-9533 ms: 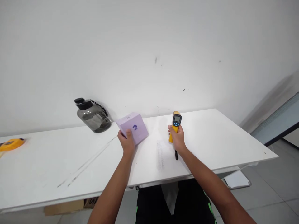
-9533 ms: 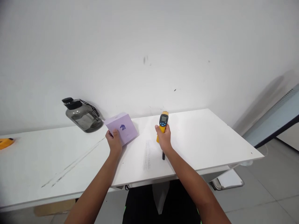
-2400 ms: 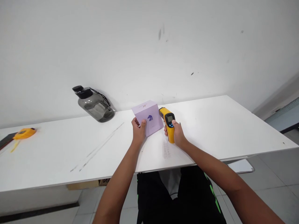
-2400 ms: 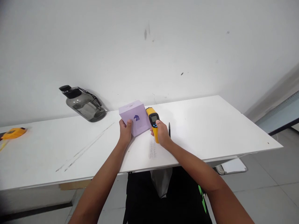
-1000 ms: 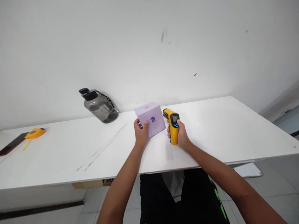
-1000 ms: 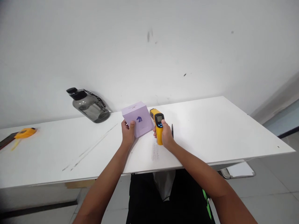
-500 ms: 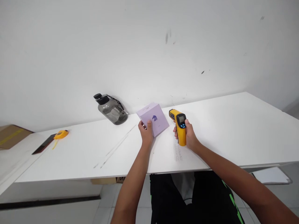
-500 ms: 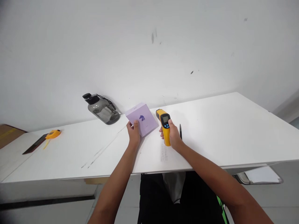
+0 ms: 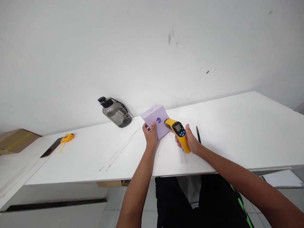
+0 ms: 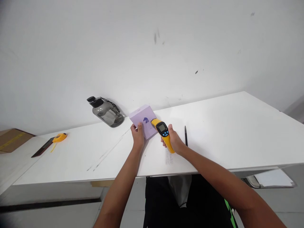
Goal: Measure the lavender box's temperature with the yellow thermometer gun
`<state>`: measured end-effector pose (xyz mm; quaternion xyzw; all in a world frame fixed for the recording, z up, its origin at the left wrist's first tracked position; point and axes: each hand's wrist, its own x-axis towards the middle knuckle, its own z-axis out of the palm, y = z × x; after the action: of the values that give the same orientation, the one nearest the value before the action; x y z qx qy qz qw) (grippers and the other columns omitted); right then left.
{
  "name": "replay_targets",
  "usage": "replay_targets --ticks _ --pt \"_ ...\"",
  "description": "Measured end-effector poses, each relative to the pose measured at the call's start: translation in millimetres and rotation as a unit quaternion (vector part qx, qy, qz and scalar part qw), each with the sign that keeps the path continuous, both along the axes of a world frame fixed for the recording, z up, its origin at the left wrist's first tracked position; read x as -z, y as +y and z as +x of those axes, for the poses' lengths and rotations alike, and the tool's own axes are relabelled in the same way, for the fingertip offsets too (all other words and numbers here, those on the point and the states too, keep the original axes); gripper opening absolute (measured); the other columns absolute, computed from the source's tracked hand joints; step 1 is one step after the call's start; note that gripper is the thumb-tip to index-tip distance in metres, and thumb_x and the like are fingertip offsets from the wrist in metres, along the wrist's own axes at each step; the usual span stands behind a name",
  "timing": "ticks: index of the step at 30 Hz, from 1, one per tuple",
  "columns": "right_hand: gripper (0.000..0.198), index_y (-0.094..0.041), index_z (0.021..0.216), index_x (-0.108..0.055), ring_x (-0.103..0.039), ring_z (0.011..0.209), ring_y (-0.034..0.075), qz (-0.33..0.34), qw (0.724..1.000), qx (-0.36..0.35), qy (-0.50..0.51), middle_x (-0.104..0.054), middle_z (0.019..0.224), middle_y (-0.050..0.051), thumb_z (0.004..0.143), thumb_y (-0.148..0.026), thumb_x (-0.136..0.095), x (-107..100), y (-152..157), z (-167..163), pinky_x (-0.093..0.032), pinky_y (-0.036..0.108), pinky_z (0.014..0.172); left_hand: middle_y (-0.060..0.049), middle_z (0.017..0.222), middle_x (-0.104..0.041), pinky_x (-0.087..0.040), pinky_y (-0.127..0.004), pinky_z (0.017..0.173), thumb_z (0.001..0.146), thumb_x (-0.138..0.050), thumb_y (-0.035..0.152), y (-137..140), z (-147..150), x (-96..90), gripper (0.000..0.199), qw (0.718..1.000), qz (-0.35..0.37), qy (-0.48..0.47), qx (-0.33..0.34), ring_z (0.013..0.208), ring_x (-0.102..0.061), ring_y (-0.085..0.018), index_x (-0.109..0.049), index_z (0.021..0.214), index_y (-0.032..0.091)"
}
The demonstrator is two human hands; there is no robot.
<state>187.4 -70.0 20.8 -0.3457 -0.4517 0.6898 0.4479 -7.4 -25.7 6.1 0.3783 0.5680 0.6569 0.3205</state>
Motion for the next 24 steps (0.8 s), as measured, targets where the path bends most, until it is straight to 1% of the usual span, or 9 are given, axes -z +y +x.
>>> replay_targets --ticks 6,13,24 --pt "0.083 -0.018 0.064 -0.06 -0.056 0.054 0.014 0.019 1.0 -0.002 -0.016 -0.062 0.065 0.006 0.074 -0.093 -0.028 8.0 1.7 1.6 -0.046 0.026 0.05 -0.017 0.132 -0.056 -0.051 -0.041 0.096 0.074 -0.068 0.066 0.1 0.1 0.2 0.072 1.0 -0.003 0.002 -0.002 0.117 -0.06 -0.025 -0.043 0.124 0.02" --pt "0.083 -0.018 0.062 -0.061 -0.056 0.05 0.015 0.027 0.999 -0.015 -0.033 -0.058 0.053 0.004 0.075 -0.093 -0.026 16.4 3.4 2.8 -0.047 0.028 0.051 -0.016 0.132 -0.056 -0.052 -0.04 0.095 0.074 -0.068 0.066 1.0 -0.3 1.6 0.073 1.0 -0.001 -0.004 -0.001 0.117 -0.06 -0.025 -0.042 0.125 0.021" --pt "0.087 -0.017 0.06 -0.06 -0.054 0.051 0.013 0.034 0.998 -0.009 -0.06 -0.058 0.057 0.005 0.074 -0.094 -0.021 4.9 -2.0 2.6 -0.046 0.028 0.053 -0.017 0.132 -0.055 -0.052 -0.04 0.095 0.073 -0.069 0.067 -0.3 0.8 -1.1 0.073 1.0 -0.003 0.0 -0.006 0.119 -0.059 -0.026 -0.043 0.124 0.02"
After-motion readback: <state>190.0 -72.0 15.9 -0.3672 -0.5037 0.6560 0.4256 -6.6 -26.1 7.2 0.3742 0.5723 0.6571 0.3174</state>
